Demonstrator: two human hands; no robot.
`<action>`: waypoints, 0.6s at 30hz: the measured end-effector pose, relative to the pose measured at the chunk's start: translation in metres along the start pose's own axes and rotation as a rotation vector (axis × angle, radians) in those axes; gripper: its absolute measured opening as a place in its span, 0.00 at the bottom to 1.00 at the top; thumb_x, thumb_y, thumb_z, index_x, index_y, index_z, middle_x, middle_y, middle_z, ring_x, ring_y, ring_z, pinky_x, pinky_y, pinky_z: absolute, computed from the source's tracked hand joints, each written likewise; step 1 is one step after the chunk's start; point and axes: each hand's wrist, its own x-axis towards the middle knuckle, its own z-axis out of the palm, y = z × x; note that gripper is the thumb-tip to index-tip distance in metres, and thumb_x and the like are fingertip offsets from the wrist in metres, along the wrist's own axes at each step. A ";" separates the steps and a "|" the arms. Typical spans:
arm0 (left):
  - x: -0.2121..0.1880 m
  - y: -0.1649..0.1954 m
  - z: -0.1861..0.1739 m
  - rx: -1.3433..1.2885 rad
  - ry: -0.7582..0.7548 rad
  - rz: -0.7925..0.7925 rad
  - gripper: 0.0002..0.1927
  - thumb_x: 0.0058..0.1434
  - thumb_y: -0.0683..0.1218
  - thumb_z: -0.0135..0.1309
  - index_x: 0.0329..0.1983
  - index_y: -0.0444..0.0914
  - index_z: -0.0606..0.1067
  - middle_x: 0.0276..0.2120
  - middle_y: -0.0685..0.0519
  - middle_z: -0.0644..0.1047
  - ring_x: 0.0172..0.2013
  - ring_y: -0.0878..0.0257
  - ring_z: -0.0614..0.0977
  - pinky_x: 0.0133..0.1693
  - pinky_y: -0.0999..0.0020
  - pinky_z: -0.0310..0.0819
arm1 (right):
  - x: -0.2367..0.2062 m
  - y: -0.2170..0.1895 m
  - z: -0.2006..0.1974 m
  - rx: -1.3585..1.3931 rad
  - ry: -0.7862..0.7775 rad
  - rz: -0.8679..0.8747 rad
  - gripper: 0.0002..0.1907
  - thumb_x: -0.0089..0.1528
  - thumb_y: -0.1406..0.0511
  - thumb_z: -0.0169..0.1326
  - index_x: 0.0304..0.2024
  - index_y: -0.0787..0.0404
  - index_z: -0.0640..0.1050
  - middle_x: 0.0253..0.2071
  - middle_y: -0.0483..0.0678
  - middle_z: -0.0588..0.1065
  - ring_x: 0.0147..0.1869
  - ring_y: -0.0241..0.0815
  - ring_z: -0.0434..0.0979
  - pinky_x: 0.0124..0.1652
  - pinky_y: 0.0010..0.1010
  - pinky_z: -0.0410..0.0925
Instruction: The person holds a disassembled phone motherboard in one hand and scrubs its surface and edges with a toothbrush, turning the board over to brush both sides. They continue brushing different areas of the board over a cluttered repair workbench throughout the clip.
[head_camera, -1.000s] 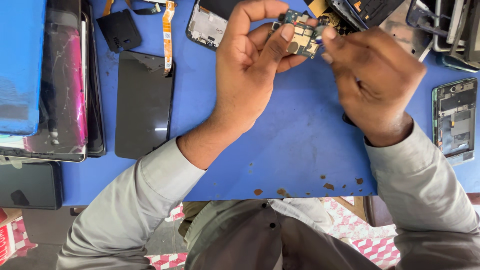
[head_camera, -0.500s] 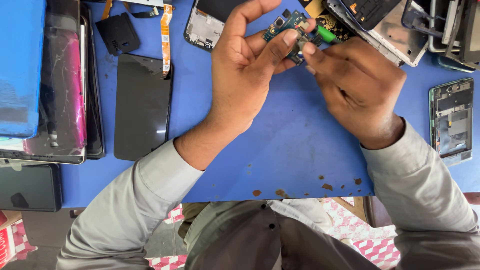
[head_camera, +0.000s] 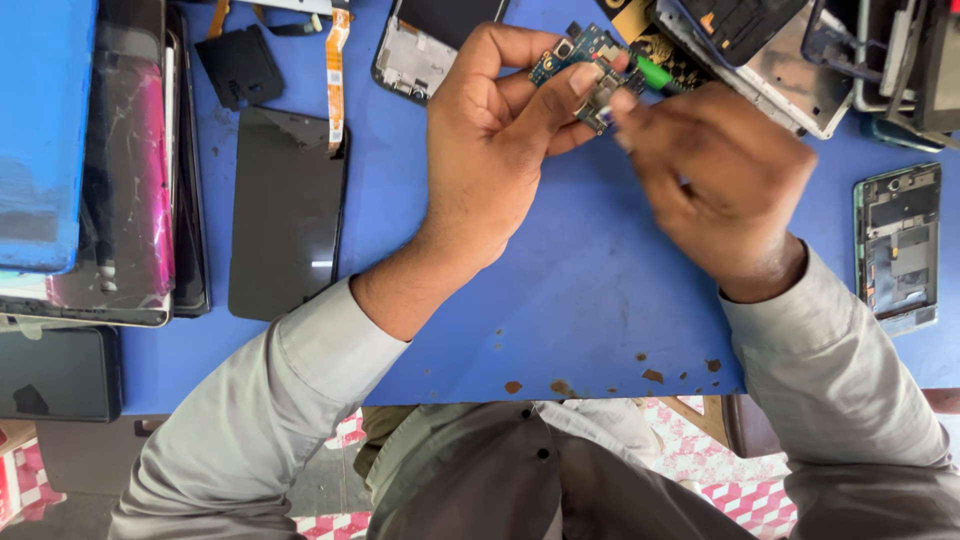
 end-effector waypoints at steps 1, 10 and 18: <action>0.002 0.000 0.000 -0.044 -0.012 -0.002 0.11 0.74 0.42 0.56 0.51 0.32 0.68 0.46 0.45 0.84 0.43 0.67 0.85 0.45 0.72 0.84 | -0.001 0.001 -0.001 -0.006 0.018 0.028 0.09 0.70 0.79 0.66 0.50 0.66 0.81 0.37 0.54 0.76 0.35 0.44 0.76 0.35 0.31 0.68; 0.001 -0.001 -0.001 -0.154 -0.039 -0.005 0.11 0.75 0.41 0.56 0.54 0.32 0.68 0.45 0.44 0.83 0.45 0.65 0.86 0.53 0.67 0.86 | -0.004 0.000 0.000 -0.161 -0.005 -0.003 0.17 0.59 0.78 0.68 0.50 0.69 0.81 0.32 0.57 0.77 0.30 0.48 0.76 0.33 0.35 0.70; 0.001 0.000 0.001 -0.104 -0.007 -0.034 0.15 0.74 0.41 0.57 0.60 0.33 0.68 0.48 0.47 0.83 0.47 0.66 0.84 0.50 0.69 0.83 | -0.004 -0.001 -0.004 -0.012 0.071 0.078 0.14 0.69 0.76 0.66 0.52 0.72 0.75 0.43 0.55 0.80 0.43 0.44 0.84 0.40 0.28 0.74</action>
